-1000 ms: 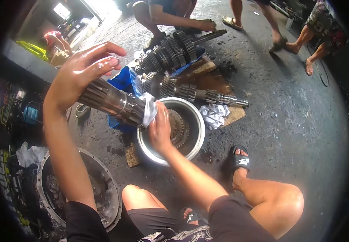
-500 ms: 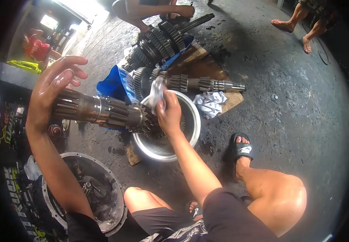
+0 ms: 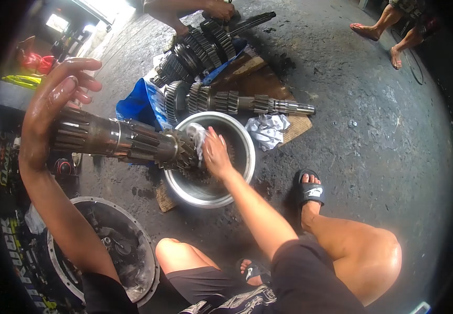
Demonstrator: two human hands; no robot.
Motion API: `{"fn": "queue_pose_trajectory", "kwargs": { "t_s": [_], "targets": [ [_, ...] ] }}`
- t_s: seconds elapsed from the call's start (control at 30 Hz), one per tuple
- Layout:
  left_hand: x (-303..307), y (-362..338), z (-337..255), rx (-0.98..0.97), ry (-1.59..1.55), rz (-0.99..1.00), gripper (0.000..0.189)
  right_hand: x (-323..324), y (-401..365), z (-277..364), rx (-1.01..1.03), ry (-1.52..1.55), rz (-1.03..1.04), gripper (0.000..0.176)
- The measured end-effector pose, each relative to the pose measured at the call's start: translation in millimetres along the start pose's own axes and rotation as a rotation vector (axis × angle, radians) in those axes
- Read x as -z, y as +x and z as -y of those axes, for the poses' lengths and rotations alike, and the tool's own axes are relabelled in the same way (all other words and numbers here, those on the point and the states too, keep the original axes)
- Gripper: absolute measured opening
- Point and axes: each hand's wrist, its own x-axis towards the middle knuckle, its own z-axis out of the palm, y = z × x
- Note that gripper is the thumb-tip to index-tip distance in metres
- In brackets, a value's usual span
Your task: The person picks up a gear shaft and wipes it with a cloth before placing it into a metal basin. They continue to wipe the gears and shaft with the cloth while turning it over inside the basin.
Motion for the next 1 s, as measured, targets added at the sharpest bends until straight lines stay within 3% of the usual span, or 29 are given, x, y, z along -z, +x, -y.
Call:
{"fn": "queue_pose_trajectory", "kwargs": {
  "t_s": [0.17, 0.3, 0.33, 0.37, 0.43, 0.47, 0.53, 0.57, 0.63, 0.73, 0.8, 0.83, 0.9, 0.93, 0.97, 1.0],
  "targets": [
    [-3.9, -1.6, -1.9, -0.095, -0.042, -0.023, 0.047, -0.3, -8.9, 13.4, -0.002, -0.02, -0.145, 0.037],
    [-1.1, -6.5, -7.2, -0.08, 0.012, 0.01, 0.045, 5.4, 86.7, -16.6, -0.081, -0.317, 0.508, 0.028],
    [-3.2, -4.4, -8.0, -0.09, 0.016, 0.011, 0.045, -11.3, 93.2, -32.2, 0.086, -0.017, 0.292, 0.024],
    [-7.8, -4.1, -6.3, -0.078, 0.036, -0.021, 0.053, -13.3, 100.2, -27.5, 0.089, -0.016, 0.333, 0.023],
    [-9.1, -3.2, -5.0, -0.063, 0.055, -0.061, 0.061, 2.1, 90.9, -5.0, -0.269, 0.049, 0.507, 0.026],
    [-7.4, -1.3, -4.2, -0.039, 0.067, -0.053, 0.061, 3.3, 72.7, -2.0, -0.267, 0.05, 0.512, 0.026],
    [-4.0, 1.6, -2.7, -0.017, 0.086, -0.052, 0.061, 4.1, 25.2, 0.7, -0.016, 0.057, 0.059, 0.032],
    [-3.5, 2.8, -1.5, -0.004, 0.088, -0.054, 0.061, 5.1, 2.2, 0.7, 0.039, 0.055, 0.032, 0.033],
    [-4.7, 4.4, 0.8, 0.005, 0.085, -0.055, 0.061, 8.3, -30.5, 27.6, -0.056, 0.071, -0.038, 0.029],
    [-4.1, 2.8, 2.1, -0.027, 0.056, -0.075, 0.061, -3.8, -17.3, 2.7, 0.027, -0.028, -0.079, 0.029],
    [-2.4, -0.6, 0.3, -0.116, -0.001, -0.053, 0.044, 0.7, 26.9, -12.4, 0.019, -0.157, 0.069, 0.034],
    [-2.8, -2.0, 0.8, -0.113, -0.003, -0.063, 0.044, 4.4, 51.4, -17.8, -0.002, -0.158, 0.183, 0.034],
    [-4.1, -3.1, 0.8, -0.048, 0.098, -0.076, 0.06, 5.6, 94.8, -9.2, -0.217, 0.122, 0.475, 0.035],
    [-4.5, -2.3, 1.5, -0.047, 0.096, -0.081, 0.06, 4.8, 105.7, 7.6, -0.448, 0.111, 0.604, 0.037],
    [-4.4, -0.8, 2.7, -0.055, 0.083, -0.094, 0.06, 2.9, 101.5, 5.2, -0.446, 0.109, 0.608, 0.037],
    [-4.3, -0.2, 4.1, -0.06, 0.071, -0.104, 0.06, -0.8, 89.5, -3.6, -0.241, 0.052, 0.464, 0.038]
  ]
}}
